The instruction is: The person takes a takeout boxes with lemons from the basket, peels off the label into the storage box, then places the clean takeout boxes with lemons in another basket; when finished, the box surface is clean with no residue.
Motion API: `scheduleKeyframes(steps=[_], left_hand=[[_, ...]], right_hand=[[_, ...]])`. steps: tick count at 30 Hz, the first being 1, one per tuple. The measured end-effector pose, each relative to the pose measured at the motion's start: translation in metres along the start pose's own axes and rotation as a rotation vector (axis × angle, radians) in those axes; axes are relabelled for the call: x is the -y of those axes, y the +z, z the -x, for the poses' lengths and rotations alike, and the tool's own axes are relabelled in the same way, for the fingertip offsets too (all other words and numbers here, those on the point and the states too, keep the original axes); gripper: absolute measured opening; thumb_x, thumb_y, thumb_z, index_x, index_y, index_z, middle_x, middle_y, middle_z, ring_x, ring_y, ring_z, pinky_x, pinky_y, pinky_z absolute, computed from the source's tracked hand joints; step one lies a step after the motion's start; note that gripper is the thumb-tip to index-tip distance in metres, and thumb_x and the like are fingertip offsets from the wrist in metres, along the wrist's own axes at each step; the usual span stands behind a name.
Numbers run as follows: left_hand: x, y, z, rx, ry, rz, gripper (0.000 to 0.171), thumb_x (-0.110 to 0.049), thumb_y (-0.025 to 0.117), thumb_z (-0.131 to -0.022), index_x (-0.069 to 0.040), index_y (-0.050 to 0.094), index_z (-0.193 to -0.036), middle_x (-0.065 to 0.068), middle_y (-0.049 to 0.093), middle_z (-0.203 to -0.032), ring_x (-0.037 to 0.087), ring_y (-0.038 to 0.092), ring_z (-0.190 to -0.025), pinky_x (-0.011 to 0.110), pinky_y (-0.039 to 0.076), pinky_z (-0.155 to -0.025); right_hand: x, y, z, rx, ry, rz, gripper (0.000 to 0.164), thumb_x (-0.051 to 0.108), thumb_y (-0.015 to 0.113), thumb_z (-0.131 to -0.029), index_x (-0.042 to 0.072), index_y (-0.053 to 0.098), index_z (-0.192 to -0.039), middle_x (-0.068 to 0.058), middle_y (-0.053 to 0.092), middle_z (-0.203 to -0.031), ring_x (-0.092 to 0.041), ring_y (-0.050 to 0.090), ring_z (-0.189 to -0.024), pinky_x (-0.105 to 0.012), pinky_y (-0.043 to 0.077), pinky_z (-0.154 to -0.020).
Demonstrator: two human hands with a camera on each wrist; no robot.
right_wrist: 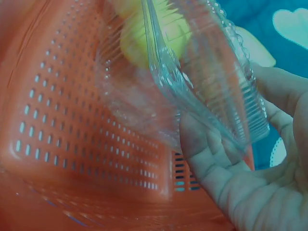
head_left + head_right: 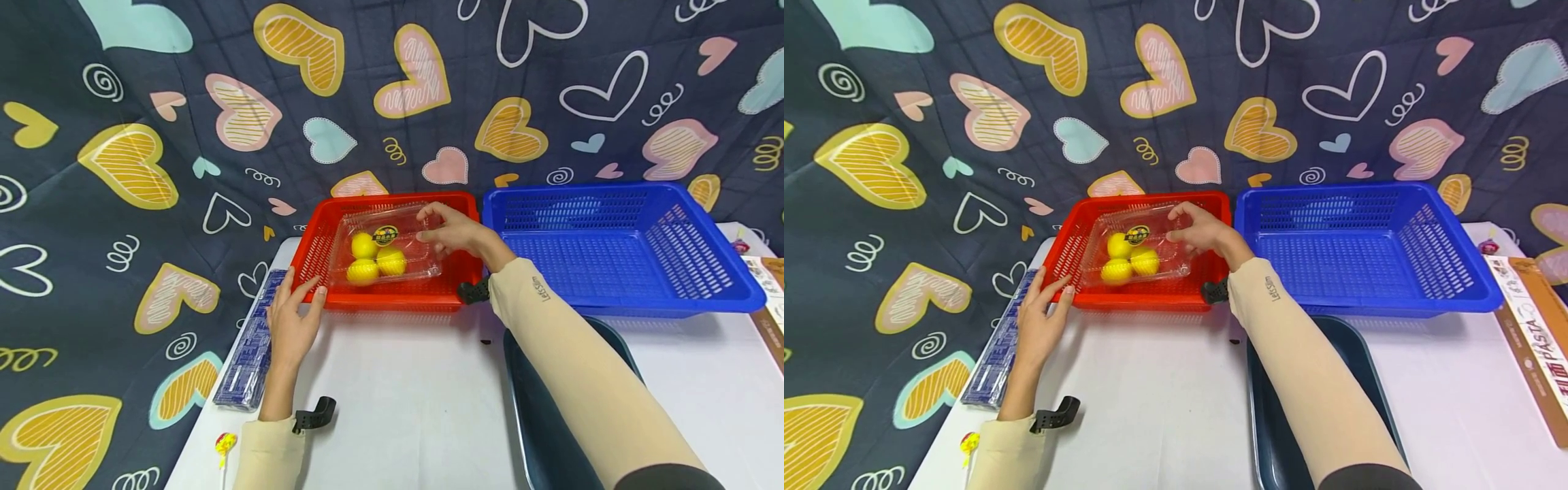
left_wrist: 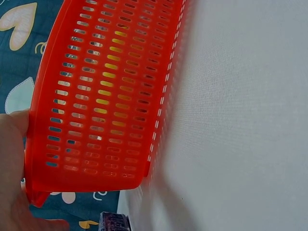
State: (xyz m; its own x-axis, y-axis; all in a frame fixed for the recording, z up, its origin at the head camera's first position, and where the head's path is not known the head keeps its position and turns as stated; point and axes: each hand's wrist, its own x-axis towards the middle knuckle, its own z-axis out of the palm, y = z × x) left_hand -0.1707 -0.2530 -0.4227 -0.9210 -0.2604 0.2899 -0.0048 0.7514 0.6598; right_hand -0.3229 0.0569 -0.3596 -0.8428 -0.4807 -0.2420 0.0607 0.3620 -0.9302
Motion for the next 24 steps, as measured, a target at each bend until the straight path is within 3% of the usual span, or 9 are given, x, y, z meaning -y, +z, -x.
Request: scheduleKeyframes(steps=[3, 7, 14, 16, 22, 24], left_hand=[[-0.0002, -0.0001, 0.0002, -0.002, 0.003, -0.001, 0.039, -0.037, 0.06, -0.101, -0.016, 0.069, -0.133, 0.006, 0.03, -0.168, 0.049, 0.021, -0.154, 0.078, 0.005, -0.117], [-0.0002, -0.0003, 0.0006, -0.007, 0.002, -0.001, 0.039, -0.037, 0.06, -0.101, -0.016, 0.069, -0.133, 0.006, 0.03, -0.168, 0.049, 0.021, -0.154, 0.078, 0.004, -0.117], [-0.0015, -0.0001, 0.0002, -0.003, -0.001, -0.005, 0.04, -0.037, 0.06, -0.101, -0.016, 0.069, -0.133, 0.006, 0.03, -0.168, 0.049, 0.021, -0.154, 0.078, 0.004, -0.117], [-0.0016, -0.0001, 0.0001, -0.003, -0.001, -0.005, 0.04, -0.038, 0.06, -0.101, -0.015, 0.069, -0.133, 0.006, 0.03, -0.168, 0.049, 0.021, -0.154, 0.078, 0.004, -0.117], [-0.0008, 0.0001, 0.0003, 0.001, 0.002, -0.01, 0.039, -0.037, 0.06, -0.101, -0.016, 0.069, -0.133, 0.006, 0.03, -0.168, 0.049, 0.021, -0.154, 0.078, 0.004, -0.117], [-0.0006, -0.0001, 0.0008, 0.003, -0.001, -0.01, 0.039, -0.037, 0.06, -0.101, -0.016, 0.069, -0.133, 0.005, 0.03, -0.168, 0.049, 0.021, -0.154, 0.078, 0.004, -0.117]], right_hand=[[0.0001, -0.0015, 0.0, -0.006, 0.002, 0.011, 0.057, 0.014, 0.064, -0.1, 0.014, 0.04, -0.15, -0.015, 0.039, -0.144, -0.016, 0.048, -0.061, -0.03, 0.057, -0.069], [0.0008, -0.0025, 0.0006, -0.021, -0.01, 0.051, 0.066, 0.015, 0.067, -0.098, 0.02, 0.039, -0.157, -0.016, 0.046, -0.143, -0.014, 0.053, -0.062, -0.029, 0.06, -0.07], [0.0035, -0.0016, 0.0054, -0.079, -0.061, 0.044, 0.066, 0.013, 0.072, -0.095, 0.023, 0.046, -0.154, -0.015, 0.05, -0.107, -0.017, 0.055, -0.06, -0.024, 0.056, -0.064], [0.0036, -0.0011, 0.006, -0.093, -0.083, 0.042, 0.065, 0.012, 0.072, -0.094, 0.023, 0.047, -0.153, -0.014, 0.048, -0.105, -0.017, 0.056, -0.06, -0.024, 0.056, -0.063], [0.0024, -0.0013, 0.0082, -0.147, -0.134, 0.045, 0.065, 0.012, 0.074, -0.093, 0.027, 0.05, -0.152, -0.019, 0.052, -0.128, -0.018, 0.06, -0.06, -0.025, 0.057, -0.062], [0.0019, -0.0018, 0.009, -0.167, -0.156, 0.066, 0.065, 0.012, 0.074, -0.093, 0.027, 0.05, -0.151, -0.018, 0.052, -0.14, -0.016, 0.059, -0.067, -0.026, 0.055, -0.062]])
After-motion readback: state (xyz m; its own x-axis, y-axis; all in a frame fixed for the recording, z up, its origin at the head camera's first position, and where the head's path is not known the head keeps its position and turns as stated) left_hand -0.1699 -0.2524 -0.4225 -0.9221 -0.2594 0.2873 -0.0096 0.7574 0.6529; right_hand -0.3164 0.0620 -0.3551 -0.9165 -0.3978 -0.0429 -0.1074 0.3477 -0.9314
